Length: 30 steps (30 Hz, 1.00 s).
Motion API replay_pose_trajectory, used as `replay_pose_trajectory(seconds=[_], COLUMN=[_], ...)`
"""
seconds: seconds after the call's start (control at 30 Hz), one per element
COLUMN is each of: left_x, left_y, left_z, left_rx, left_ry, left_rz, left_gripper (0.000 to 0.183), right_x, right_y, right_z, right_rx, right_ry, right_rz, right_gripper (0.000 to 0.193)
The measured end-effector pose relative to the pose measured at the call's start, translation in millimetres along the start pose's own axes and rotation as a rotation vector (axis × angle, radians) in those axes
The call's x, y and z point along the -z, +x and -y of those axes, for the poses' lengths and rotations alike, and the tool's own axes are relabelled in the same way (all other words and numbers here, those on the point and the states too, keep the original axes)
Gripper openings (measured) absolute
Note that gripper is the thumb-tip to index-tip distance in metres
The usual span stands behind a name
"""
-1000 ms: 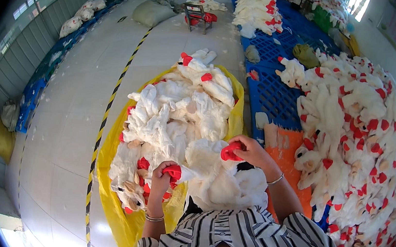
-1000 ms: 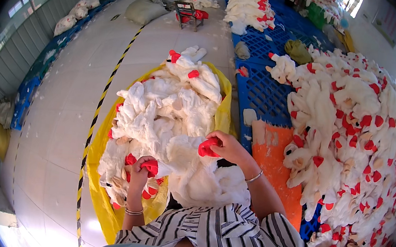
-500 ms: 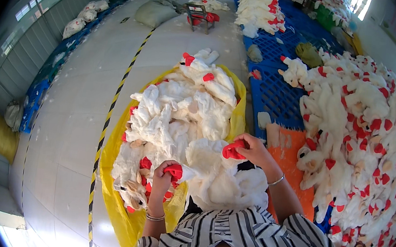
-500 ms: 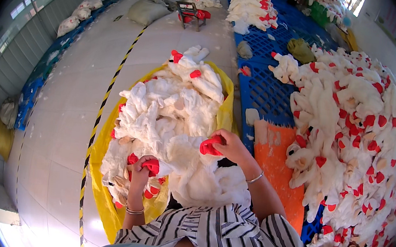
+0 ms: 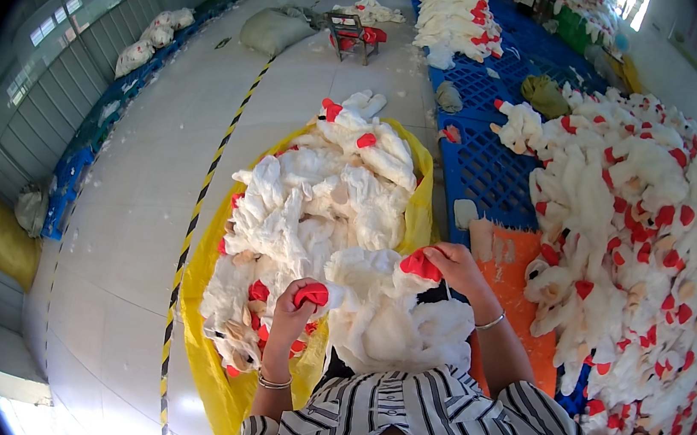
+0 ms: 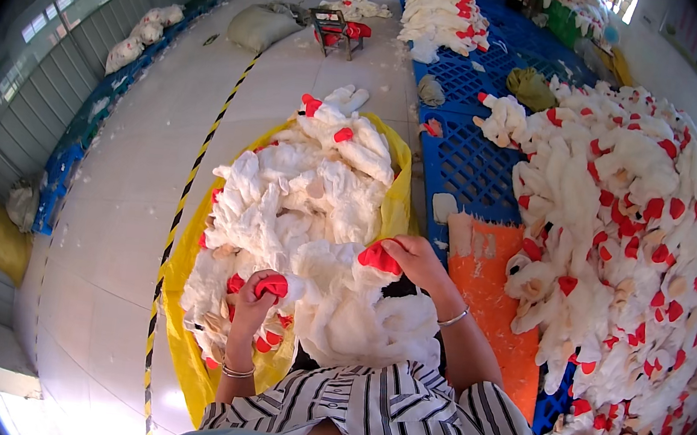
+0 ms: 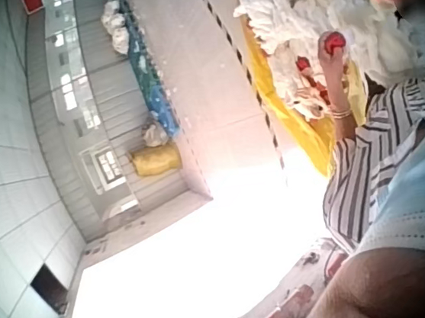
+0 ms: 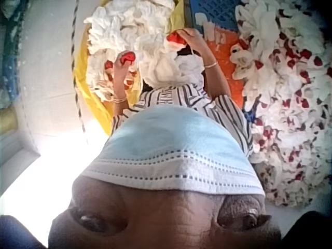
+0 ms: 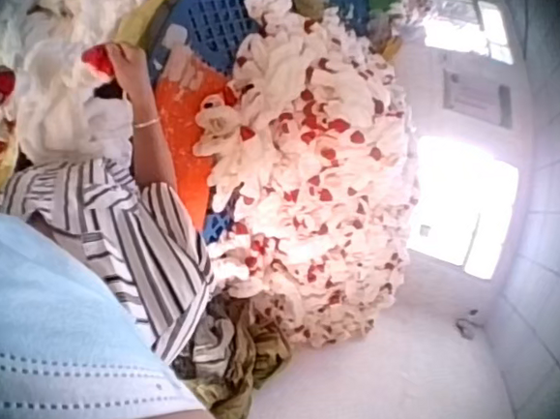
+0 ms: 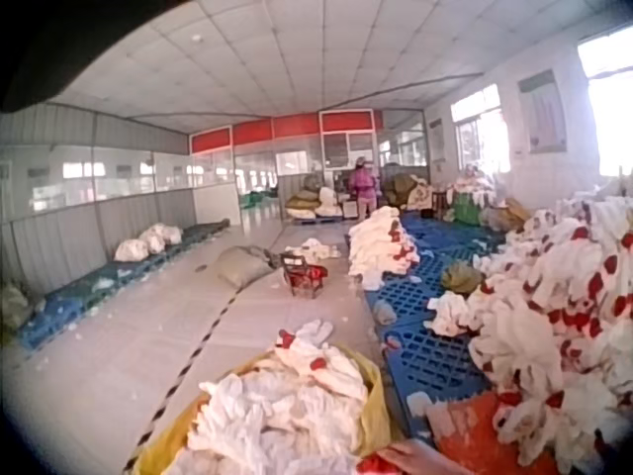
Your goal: The person sits on the floor in a factory setting and assembles white stuffed animals by hand. They pick up the plush bodies and red fabric pieces, then insert the red pieces into the white bodies to form the final product.
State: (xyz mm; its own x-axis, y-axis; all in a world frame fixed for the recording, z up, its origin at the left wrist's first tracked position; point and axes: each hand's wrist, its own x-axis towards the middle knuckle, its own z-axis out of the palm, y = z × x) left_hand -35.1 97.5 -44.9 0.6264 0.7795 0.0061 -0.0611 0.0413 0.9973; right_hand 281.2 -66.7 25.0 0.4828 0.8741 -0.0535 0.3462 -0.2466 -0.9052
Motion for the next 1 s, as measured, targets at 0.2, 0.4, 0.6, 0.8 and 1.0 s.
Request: replay_pose_trajectory(seconds=[0.2,0.4,0.6,0.8,1.0], left_x=[11,5,19,16,18], left_y=[8,12,18,21,21], left_z=[12,-25,-28,-50,-50], left_rx=[0.088,0.067,-0.041,-0.114,-0.216], left_ry=[0.026,0.004,0.002,0.074,0.127], left_rz=[-0.050,-0.183,-0.188,-0.175,-0.239], left_gripper=[0.023,0.014,0.017,0.022,0.025], right_x=[15,48,75,97,103], right_y=[-2,-8,-15,-22,-26], right_z=[-14,-18,-20,-22,-20], right_rx=[0.148,0.124,-0.001,0.162,0.129], right_ry=[0.069,0.059,0.132,-0.009,-0.006], right_rz=[-0.116,-0.273,-0.282,-0.209,-0.216], right_gripper=[0.010,0.015,0.011,0.019,0.020])
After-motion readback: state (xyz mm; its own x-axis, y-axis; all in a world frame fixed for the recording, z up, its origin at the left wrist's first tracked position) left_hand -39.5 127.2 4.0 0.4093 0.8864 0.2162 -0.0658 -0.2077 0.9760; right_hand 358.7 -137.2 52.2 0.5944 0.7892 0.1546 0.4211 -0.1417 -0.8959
